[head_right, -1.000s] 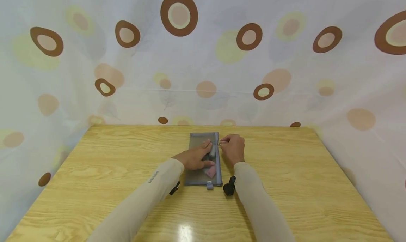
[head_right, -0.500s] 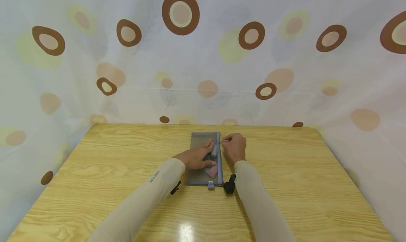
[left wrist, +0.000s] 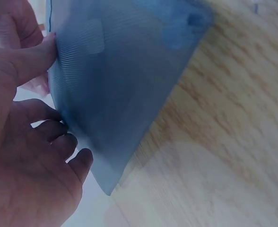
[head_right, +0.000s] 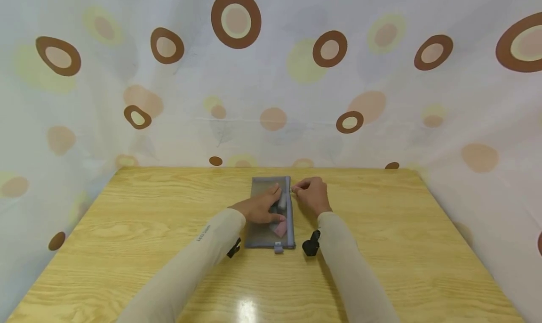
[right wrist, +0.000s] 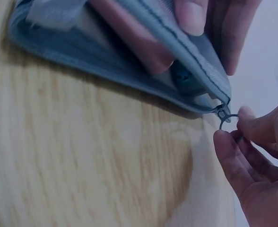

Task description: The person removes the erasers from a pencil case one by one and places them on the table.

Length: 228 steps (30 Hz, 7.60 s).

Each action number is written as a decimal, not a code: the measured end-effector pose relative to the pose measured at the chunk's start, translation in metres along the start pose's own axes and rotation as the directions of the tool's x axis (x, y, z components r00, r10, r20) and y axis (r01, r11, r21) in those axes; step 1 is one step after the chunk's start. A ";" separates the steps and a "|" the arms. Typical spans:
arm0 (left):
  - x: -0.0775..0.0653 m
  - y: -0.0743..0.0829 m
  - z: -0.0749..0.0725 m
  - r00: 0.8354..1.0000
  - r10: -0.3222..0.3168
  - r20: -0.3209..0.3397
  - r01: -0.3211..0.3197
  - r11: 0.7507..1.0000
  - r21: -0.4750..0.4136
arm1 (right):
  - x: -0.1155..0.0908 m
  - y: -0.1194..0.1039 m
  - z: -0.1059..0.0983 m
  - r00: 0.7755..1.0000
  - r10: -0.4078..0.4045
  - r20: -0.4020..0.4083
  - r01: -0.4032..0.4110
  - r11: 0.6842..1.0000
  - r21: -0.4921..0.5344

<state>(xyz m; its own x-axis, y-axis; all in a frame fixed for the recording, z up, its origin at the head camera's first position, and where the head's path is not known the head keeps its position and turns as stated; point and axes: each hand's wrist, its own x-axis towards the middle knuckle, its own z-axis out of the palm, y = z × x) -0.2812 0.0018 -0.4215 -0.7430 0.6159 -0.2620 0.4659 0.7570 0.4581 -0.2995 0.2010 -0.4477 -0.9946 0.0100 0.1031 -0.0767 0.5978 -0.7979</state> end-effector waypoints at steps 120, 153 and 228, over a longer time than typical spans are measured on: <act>-0.001 -0.003 0.002 0.999 -0.010 0.032 0.007 0.997 0.083 | 0.028 0.003 0.026 0.973 0.005 -0.229 -0.010 1.000 -0.023; 0.003 -0.004 0.003 0.999 -0.020 0.037 0.016 0.994 0.106 | 0.041 0.004 0.027 0.973 0.008 -0.233 -0.017 0.999 -0.040; 0.012 0.034 0.008 0.945 0.026 -0.325 0.045 0.977 0.207 | -0.010 -0.023 -0.062 0.978 -0.208 0.034 0.210 0.972 -0.106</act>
<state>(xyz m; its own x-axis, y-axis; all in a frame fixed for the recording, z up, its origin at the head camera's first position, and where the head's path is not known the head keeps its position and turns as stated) -0.2698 0.0367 -0.4160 -0.8467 0.5306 0.0406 0.5217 0.8126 0.2600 -0.2833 0.2369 -0.3940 -0.9587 -0.1413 0.2466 -0.2762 0.6679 -0.6911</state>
